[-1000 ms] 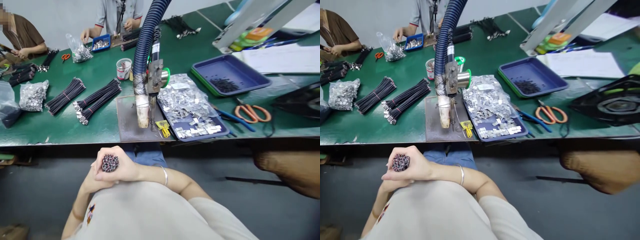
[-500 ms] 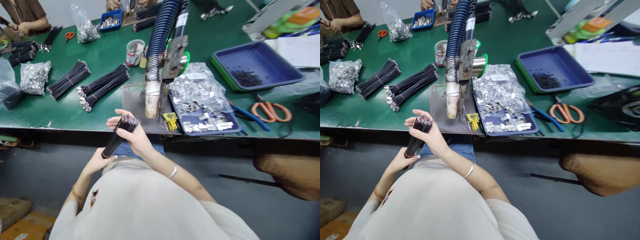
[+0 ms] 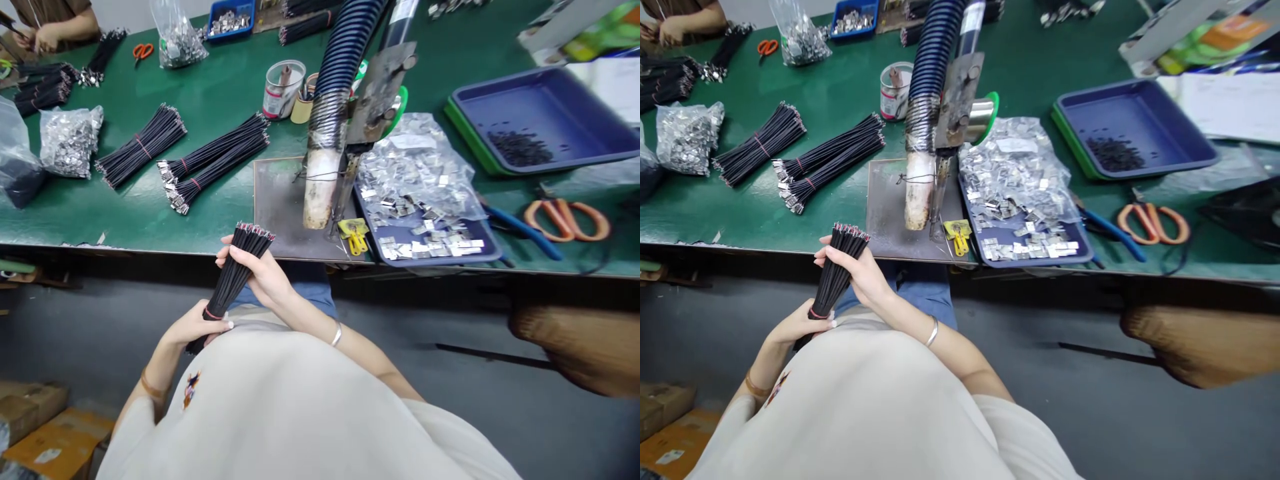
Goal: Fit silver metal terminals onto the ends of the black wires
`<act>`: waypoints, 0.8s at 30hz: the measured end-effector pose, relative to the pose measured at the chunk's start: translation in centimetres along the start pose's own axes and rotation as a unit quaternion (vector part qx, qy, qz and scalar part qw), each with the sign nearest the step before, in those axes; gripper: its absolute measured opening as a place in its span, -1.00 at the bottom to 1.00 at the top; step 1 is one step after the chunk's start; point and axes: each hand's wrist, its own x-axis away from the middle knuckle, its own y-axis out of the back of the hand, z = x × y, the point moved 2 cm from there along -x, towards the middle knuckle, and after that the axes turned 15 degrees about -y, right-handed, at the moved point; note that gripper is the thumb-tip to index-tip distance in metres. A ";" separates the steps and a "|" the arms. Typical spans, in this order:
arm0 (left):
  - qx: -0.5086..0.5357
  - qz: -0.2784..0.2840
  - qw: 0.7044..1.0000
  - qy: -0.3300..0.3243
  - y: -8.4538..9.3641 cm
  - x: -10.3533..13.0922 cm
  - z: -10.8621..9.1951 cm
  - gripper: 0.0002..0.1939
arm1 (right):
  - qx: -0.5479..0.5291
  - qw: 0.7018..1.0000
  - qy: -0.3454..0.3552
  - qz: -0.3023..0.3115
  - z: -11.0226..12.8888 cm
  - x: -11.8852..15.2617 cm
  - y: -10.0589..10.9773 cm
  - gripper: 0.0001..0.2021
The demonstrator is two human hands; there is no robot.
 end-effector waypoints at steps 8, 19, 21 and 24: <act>-0.002 -0.010 1.000 0.009 -0.2 0.0 -0.4 -0.47 | 0.023 0.999 0.010 -0.022 -0.2 0.2 -0.2 -0.61; 0.002 0.000 1.000 -0.003 0.1 -0.1 0.0 -0.49 | 0.038 0.999 0.011 -0.037 -0.5 -0.3 -0.4 -0.61; 0.002 0.007 1.000 -0.009 0.3 -0.1 0.2 -0.49 | 0.042 0.998 0.009 -0.039 -0.6 -0.4 -0.4 -0.61; 0.004 0.019 1.000 -0.015 0.5 -0.1 0.1 -0.48 | 0.045 0.998 0.009 -0.045 -0.8 -0.6 -0.5 -0.60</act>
